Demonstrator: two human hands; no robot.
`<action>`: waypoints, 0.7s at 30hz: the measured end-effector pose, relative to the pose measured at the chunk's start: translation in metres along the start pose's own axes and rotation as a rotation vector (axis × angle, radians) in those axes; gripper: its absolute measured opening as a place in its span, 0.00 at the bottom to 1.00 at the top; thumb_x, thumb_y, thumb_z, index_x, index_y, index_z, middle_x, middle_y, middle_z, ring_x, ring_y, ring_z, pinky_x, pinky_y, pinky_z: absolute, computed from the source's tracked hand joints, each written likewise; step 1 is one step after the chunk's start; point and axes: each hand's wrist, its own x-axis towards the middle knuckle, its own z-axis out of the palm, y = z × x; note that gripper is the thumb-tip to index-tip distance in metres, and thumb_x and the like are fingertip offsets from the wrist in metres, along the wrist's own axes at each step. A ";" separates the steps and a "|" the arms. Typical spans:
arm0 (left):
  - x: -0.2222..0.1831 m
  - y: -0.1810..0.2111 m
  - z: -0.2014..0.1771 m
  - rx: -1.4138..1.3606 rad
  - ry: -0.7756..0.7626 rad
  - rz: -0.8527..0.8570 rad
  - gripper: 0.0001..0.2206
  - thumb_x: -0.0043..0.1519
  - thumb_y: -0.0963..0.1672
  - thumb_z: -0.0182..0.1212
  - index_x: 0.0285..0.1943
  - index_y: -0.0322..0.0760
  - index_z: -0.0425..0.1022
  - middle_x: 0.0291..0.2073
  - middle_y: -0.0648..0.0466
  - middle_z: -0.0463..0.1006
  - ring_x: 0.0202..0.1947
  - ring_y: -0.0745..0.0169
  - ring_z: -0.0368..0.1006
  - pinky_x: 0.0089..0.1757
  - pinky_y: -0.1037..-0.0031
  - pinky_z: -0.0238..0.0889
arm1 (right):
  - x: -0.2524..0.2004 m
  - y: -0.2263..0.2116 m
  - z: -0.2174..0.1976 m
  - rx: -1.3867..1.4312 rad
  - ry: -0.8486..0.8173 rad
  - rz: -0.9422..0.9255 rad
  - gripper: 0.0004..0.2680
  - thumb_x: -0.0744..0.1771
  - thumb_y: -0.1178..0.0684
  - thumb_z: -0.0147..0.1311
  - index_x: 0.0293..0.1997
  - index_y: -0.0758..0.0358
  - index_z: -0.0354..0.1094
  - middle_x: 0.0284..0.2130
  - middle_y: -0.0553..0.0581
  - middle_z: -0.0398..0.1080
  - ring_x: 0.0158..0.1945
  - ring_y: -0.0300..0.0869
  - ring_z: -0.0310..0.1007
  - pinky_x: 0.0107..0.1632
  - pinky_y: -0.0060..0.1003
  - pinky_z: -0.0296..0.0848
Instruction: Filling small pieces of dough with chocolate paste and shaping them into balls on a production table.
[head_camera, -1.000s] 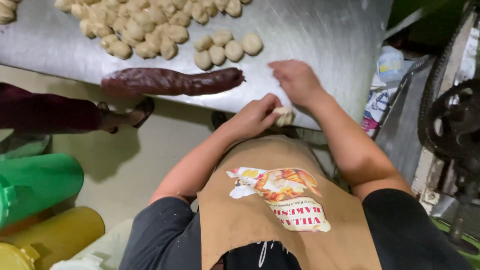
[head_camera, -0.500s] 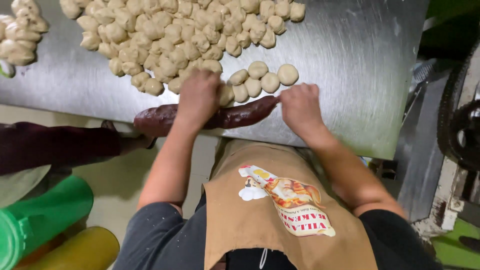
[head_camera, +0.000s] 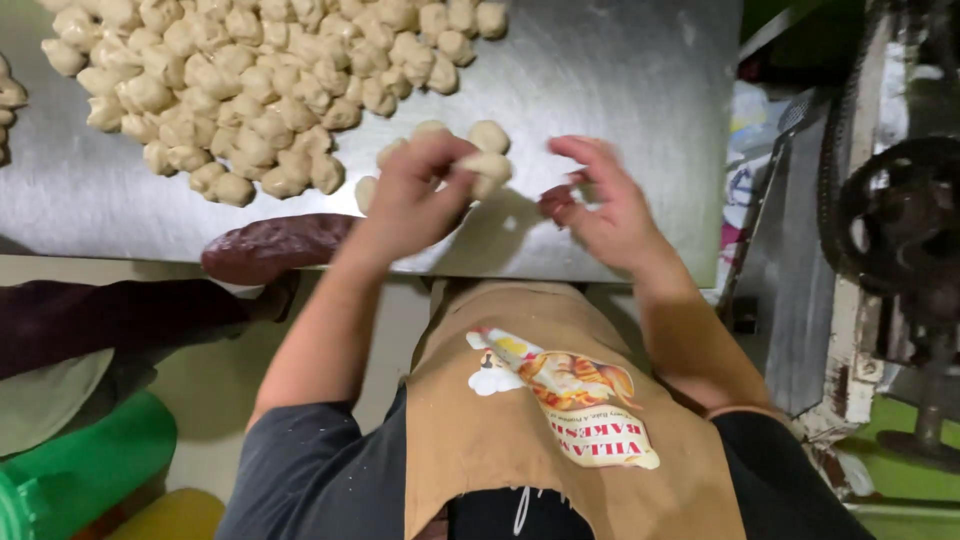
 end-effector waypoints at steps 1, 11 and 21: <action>0.000 0.008 0.021 -0.127 -0.033 -0.013 0.09 0.62 0.37 0.60 0.51 0.31 0.78 0.34 0.44 0.79 0.37 0.54 0.76 0.43 0.63 0.72 | 0.002 0.002 -0.001 0.218 -0.087 0.029 0.22 0.66 0.62 0.61 0.68 0.66 0.60 0.59 0.63 0.63 0.55 0.49 0.71 0.56 0.41 0.73; -0.045 -0.020 0.137 -0.055 0.282 0.006 0.12 0.57 0.40 0.75 0.48 0.33 0.81 0.48 0.47 0.69 0.33 0.59 0.73 0.36 0.69 0.72 | -0.015 0.014 -0.022 0.003 -0.326 -0.057 0.19 0.64 0.71 0.47 0.64 0.77 0.60 0.42 0.79 0.67 0.47 0.70 0.72 0.48 0.57 0.72; -0.048 -0.034 0.122 -0.307 0.096 -0.236 0.14 0.49 0.38 0.68 0.45 0.37 0.84 0.36 0.54 0.76 0.35 0.66 0.73 0.42 0.70 0.70 | -0.041 0.064 -0.006 -0.247 -0.152 -0.248 0.15 0.67 0.51 0.65 0.58 0.63 0.72 0.51 0.55 0.69 0.49 0.49 0.77 0.47 0.36 0.79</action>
